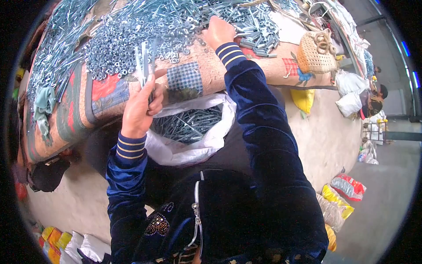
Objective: Sorting and inspecting long metal screws and expansion bolts at a workbench.
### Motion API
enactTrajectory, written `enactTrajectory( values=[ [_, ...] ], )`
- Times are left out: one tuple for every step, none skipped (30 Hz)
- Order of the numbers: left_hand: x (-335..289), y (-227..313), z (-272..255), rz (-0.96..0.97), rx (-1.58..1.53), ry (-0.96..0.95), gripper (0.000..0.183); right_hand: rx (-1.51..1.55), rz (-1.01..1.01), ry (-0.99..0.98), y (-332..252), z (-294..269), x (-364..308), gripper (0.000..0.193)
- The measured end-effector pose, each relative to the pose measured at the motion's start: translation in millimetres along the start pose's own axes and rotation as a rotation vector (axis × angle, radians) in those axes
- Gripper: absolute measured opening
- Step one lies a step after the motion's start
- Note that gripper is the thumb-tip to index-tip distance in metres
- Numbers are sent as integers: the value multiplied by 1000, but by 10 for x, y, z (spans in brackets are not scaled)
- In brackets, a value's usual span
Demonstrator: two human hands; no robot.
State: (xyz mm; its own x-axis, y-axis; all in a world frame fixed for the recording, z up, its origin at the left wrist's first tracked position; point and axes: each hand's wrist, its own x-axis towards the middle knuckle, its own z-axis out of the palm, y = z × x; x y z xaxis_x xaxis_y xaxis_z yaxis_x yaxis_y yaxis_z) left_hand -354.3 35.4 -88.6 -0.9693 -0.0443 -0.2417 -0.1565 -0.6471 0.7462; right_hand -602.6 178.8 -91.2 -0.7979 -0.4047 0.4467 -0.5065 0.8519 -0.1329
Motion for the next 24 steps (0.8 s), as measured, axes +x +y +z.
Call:
enactTrajectory(
  values=[
    [1,-4,-19,2,3,10,36,-62,-61,-39,-49,37,5,36],
    [5,-10,-35,-8,12,12,37,-118,-61,-77,-50,42,-9,38],
    [-3,-13,-55,-17,17,17,38,-109,-67,-82,-56,-3,-18,38],
    [15,-16,-66,-22,25,16,37,387,-68,-234,25,-84,-36,37],
    [33,-17,-68,-25,24,16,37,884,-64,-381,83,-143,-53,38],
    [38,-23,-84,-41,49,15,35,1215,145,-534,-4,-247,-118,37],
    [40,-31,-90,-60,76,13,33,1219,151,-536,-61,-331,-193,37],
    [25,-46,-83,-74,79,-5,31,1340,162,-538,-110,-411,-267,35],
    [27,-65,-66,-79,83,-9,31,1457,173,-532,-125,-473,-329,34],
    [32,-89,-55,-97,93,-29,30,1526,181,-533,-126,-486,-378,32],
    [34,-107,-45,-115,102,-48,28,1526,186,-528,-129,-505,-429,32],
    [33,-106,-32,-116,105,-47,28,1551,166,-549,-140,-524,-471,32],
    [31,-104,-25,-119,107,-45,28,1576,145,-570,-148,-541,-509,32],
    [28,-101,-23,-122,110,-42,28,1619,153,-614,-153,-561,-536,31],
    [40,-108,-26,-125,110,-42,28,1620,156,-613,-137,-571,-548,31],
    [54,-117,-35,-120,120,-48,28,1531,105,-627,-120,-580,-558,31],
    [64,-126,-40,-115,129,-54,29,1441,55,-641,-110,-587,-567,31],
    [64,-126,-44,-118,130,-51,29,1456,86,-621,-138,-624,-580,28],
    [62,-122,-47,-113,118,-39,31,1460,89,-622,-154,-627,-601,28],
    [58,-116,-47,-107,106,-27,33,1515,165,-610,-171,-623,-619,25],
    [64,-113,-14,-113,106,-32,33,1564,246,-592,-163,-624,-635,23],
    [68,-104,32,-94,108,49,35,1626,319,-556,-191,-536,-658,19],
    [77,-108,64,-74,110,129,38,1623,326,-551,-198,-503,-674,19],
    [70,-89,17,-62,116,56,42,1624,266,-537,-258,-509,-690,19]
  ],
)
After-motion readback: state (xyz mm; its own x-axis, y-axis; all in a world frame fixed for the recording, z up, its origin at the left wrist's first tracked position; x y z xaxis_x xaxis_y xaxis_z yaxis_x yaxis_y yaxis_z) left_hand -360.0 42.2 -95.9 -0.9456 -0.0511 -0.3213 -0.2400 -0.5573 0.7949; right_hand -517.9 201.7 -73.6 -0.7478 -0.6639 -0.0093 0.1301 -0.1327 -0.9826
